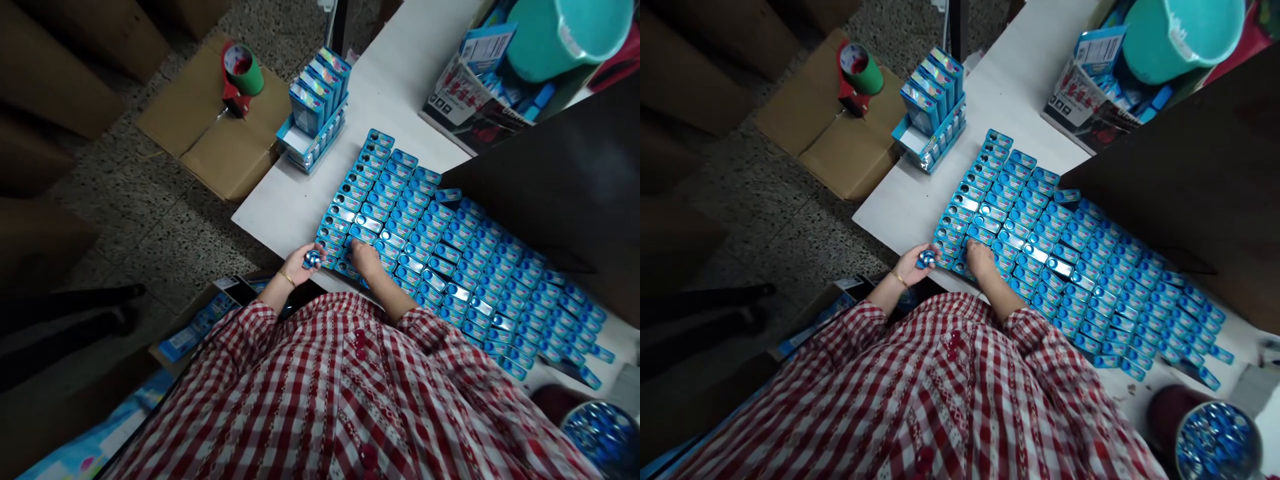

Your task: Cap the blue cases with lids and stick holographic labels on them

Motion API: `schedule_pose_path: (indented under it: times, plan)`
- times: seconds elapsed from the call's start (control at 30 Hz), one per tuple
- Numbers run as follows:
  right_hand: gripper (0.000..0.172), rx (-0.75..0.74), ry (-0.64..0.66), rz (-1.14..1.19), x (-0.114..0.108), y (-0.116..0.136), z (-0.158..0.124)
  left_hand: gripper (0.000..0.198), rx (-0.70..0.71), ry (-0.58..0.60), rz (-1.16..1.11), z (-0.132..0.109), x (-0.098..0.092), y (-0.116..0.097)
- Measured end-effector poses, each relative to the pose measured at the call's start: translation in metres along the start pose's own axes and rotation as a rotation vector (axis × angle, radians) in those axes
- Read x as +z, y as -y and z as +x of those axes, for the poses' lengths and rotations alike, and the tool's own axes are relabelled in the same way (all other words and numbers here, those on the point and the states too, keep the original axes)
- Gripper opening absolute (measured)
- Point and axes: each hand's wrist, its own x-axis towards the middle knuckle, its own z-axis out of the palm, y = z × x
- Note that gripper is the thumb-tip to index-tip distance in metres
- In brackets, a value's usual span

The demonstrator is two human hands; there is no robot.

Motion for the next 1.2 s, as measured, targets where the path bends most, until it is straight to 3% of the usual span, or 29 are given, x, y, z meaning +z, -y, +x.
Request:
schedule_pose_path:
  times: [0.07,0.17,0.3,0.47,0.77,0.9,1.07,1.2]
  plan:
    - [0.031,0.05,0.066,-0.073,-0.003,0.008,0.008,0.021,-0.022,0.006,-0.054,-0.002,0.004,-0.004]
    - [0.034,0.071,0.065,-0.106,-0.006,0.012,0.012,0.02,-0.039,-0.003,-0.134,-0.004,0.011,-0.002]
    - [0.038,0.01,0.081,-0.118,-0.013,0.006,0.009,0.019,-0.054,-0.048,-0.18,-0.004,0.011,0.001]
    - [0.034,-0.136,-0.107,-0.138,-0.015,0.006,0.007,0.016,-0.002,-0.094,-0.194,-0.003,0.003,-0.005]
    - [0.048,-0.2,-0.109,-0.261,-0.02,0.038,0.02,0.017,0.049,-0.116,-0.217,-0.009,-0.003,-0.005]
    - [0.043,-0.186,-0.165,-0.15,-0.026,0.037,0.01,0.019,0.052,-0.103,-0.245,-0.007,-0.003,-0.005]
    - [0.036,-0.442,-0.199,0.134,-0.016,0.044,-0.017,0.021,0.072,-0.002,-0.264,-0.001,0.004,-0.001]
    - [0.028,-0.465,-0.219,0.241,-0.005,0.04,-0.023,0.021,0.024,0.044,-0.212,-0.003,0.013,0.007]
